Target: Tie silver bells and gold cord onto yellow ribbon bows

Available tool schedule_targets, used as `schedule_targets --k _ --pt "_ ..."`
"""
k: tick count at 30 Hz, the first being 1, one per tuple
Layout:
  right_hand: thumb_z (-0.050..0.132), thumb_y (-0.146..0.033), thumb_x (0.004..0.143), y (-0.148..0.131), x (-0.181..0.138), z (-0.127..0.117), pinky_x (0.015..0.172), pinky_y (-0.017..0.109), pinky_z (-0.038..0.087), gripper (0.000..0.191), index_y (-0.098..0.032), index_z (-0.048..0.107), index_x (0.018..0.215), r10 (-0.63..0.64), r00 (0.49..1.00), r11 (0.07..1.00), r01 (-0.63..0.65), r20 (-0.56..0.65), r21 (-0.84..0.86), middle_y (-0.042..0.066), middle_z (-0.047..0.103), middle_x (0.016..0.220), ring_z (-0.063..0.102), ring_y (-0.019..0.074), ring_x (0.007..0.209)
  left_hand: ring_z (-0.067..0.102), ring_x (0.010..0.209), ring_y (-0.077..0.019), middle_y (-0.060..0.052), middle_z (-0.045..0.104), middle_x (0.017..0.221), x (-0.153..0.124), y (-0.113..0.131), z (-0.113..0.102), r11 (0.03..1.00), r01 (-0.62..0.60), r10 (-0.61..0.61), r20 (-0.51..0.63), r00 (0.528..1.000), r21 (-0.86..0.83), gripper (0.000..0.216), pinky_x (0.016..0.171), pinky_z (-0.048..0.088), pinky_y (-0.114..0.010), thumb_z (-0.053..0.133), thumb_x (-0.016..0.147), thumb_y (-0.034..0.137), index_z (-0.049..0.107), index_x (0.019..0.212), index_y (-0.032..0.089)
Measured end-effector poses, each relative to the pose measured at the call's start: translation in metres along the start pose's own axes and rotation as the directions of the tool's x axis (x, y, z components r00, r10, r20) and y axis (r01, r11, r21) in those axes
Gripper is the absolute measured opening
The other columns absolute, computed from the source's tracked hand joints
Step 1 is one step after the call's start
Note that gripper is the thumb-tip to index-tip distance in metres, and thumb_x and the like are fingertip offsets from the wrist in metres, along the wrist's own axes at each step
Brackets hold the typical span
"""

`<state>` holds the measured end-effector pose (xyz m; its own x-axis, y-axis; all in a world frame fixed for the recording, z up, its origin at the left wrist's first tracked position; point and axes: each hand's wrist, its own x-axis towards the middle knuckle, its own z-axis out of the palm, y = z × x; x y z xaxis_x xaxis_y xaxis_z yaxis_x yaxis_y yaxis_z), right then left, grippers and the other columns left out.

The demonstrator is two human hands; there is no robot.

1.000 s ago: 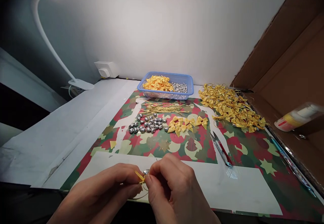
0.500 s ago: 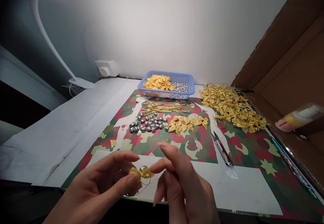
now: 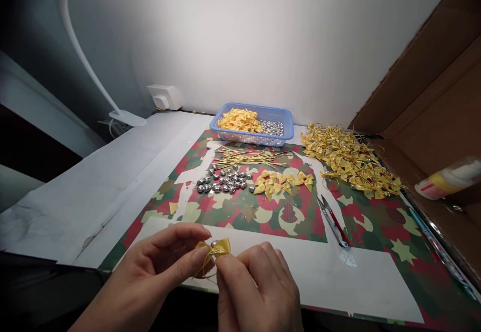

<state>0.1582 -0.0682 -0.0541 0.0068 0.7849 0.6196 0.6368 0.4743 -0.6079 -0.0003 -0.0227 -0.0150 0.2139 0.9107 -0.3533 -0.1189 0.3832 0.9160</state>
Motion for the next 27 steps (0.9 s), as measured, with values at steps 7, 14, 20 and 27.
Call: schedule_targets --k 7,14,20,27 --pt "0.060 -0.003 0.090 0.003 -0.002 0.000 0.057 0.029 0.034 0.018 -0.015 0.068 0.100 -0.041 0.999 0.999 0.041 -0.013 -0.002 0.002 0.053 0.071 0.044 0.0151 0.064 0.072 0.080 -0.0168 0.000 0.081 0.084 -0.002 -0.001 -0.002 1.000 0.014 -0.014 -0.016 1.000 0.025 0.015 0.073 0.056 -0.021 0.083 0.081 0.033 0.079 0.092 0.025" --pt "0.059 -0.002 0.089 0.002 -0.002 0.002 0.057 0.028 0.036 0.019 -0.014 0.069 0.100 -0.046 0.998 0.999 0.046 -0.051 -0.008 0.002 0.054 0.071 0.046 0.0150 0.065 0.072 0.079 -0.0167 0.001 0.080 0.081 -0.002 0.003 0.001 1.000 0.018 -0.018 -0.029 0.999 -0.008 0.012 0.071 0.056 -0.019 0.084 0.079 0.030 0.079 0.087 0.024" --pt "0.057 -0.003 0.089 0.002 -0.004 0.008 0.056 0.027 0.037 0.020 -0.016 0.066 0.100 -0.048 0.996 0.998 0.044 -0.080 -0.045 0.002 0.054 0.070 0.048 0.0149 0.062 0.071 0.077 -0.0175 -0.001 0.080 0.080 -0.005 0.004 0.003 1.000 0.009 -0.008 -0.042 0.999 0.008 0.012 0.070 0.056 -0.021 0.085 0.078 0.030 0.079 0.086 0.023" --pt "0.055 -0.004 0.090 -0.002 -0.005 0.016 0.056 0.027 0.039 0.017 -0.018 0.063 0.095 0.032 0.993 0.999 -0.031 -0.110 0.008 0.001 0.057 0.069 0.051 0.0140 0.061 0.070 0.082 -0.0194 -0.002 0.080 0.081 -0.003 0.005 0.004 0.999 0.036 -0.036 0.014 0.999 -0.031 0.012 0.074 0.055 -0.024 0.084 0.080 0.031 0.079 0.086 0.022"
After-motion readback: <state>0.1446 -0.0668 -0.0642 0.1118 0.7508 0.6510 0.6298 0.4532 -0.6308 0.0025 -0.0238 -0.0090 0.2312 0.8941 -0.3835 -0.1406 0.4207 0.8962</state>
